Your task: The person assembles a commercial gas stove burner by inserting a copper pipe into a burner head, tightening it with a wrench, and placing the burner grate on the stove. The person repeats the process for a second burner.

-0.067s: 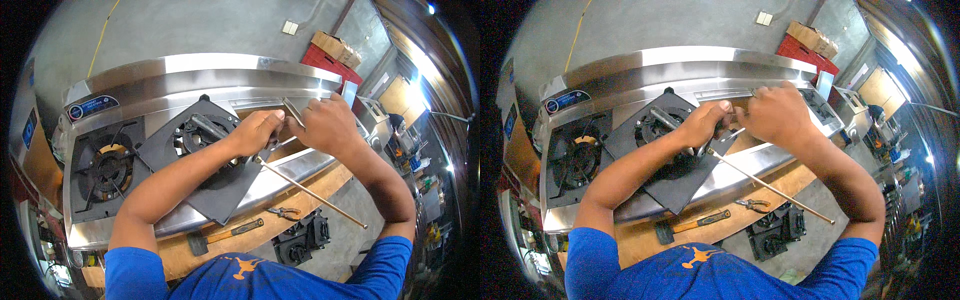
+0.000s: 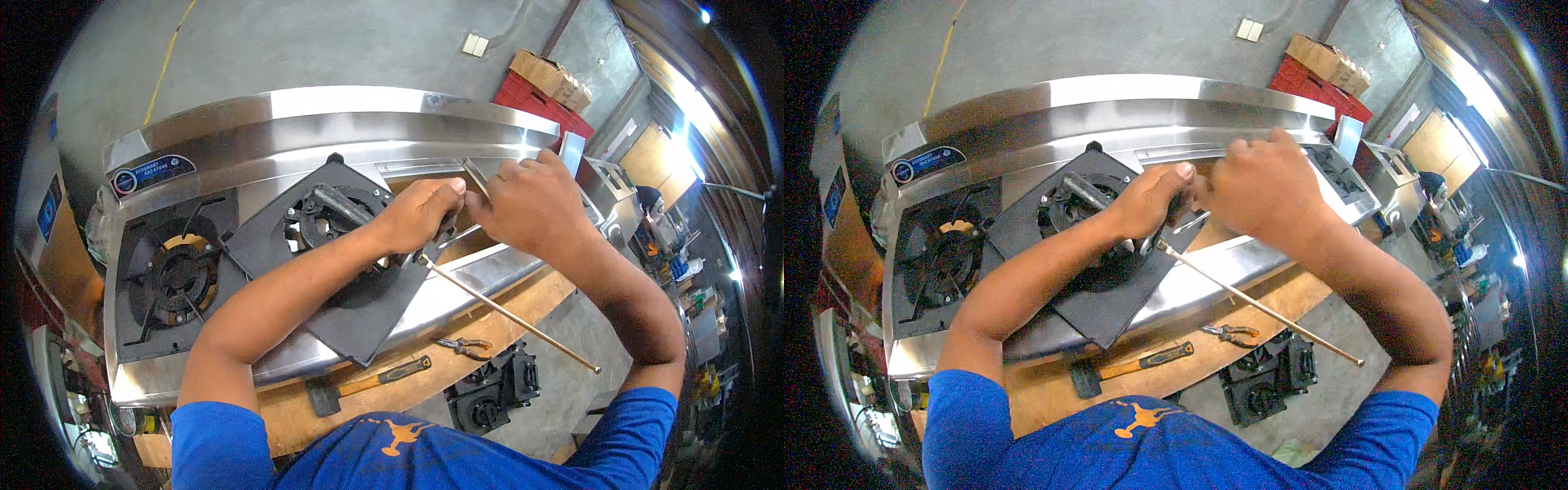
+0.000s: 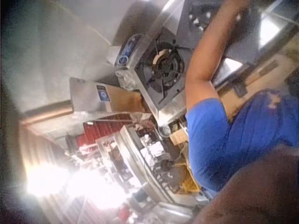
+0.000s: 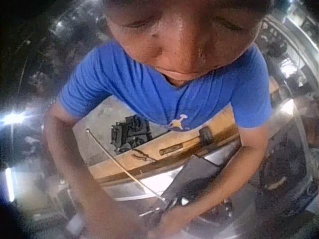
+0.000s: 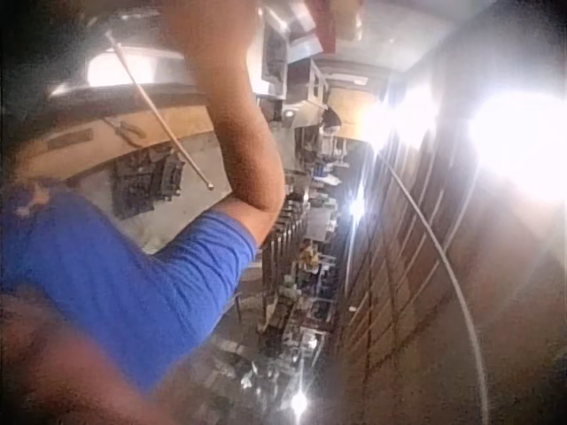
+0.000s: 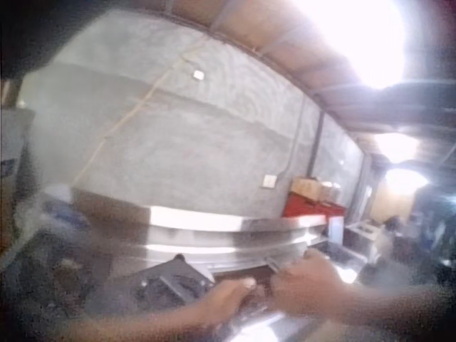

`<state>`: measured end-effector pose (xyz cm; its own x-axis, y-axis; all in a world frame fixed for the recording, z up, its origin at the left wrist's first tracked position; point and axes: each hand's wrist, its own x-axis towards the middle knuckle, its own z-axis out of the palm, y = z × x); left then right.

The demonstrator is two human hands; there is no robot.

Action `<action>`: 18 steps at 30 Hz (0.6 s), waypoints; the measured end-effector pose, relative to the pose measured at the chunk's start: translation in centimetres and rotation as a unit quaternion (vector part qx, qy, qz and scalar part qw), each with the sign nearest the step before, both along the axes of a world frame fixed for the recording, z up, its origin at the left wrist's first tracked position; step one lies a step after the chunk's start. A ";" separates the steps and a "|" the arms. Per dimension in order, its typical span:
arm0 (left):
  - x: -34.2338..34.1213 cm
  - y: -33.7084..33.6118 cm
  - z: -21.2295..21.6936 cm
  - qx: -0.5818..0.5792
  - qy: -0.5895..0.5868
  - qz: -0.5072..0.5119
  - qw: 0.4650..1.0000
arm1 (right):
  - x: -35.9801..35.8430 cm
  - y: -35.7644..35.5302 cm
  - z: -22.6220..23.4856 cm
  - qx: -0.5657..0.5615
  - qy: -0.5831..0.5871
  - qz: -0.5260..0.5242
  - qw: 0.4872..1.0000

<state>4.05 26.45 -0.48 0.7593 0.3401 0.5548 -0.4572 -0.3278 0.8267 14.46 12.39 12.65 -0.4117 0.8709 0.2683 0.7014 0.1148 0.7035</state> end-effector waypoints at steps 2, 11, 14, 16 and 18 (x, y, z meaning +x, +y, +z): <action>-0.1 0.2 0.1 0.013 0.006 -0.004 1.000 | -2.0 -0.1 0.0 -0.025 -0.043 -0.005 0.999; -0.5 1.5 1.1 0.149 -0.022 0.036 0.988 | -5.7 0.7 -2.9 0.035 -0.124 -0.009 0.992; 0.4 2.8 0.4 0.206 -0.022 0.040 0.977 | -5.8 0.6 -3.5 0.057 -0.163 -0.004 0.985; 1.1 4.0 -0.7 0.202 -0.011 0.015 0.979 | -5.7 0.6 -4.0 0.079 -0.194 0.017 0.978; 2.2 5.1 -2.1 0.149 0.012 -0.051 0.987 | -6.0 0.5 -4.7 0.000 -0.154 0.030 0.988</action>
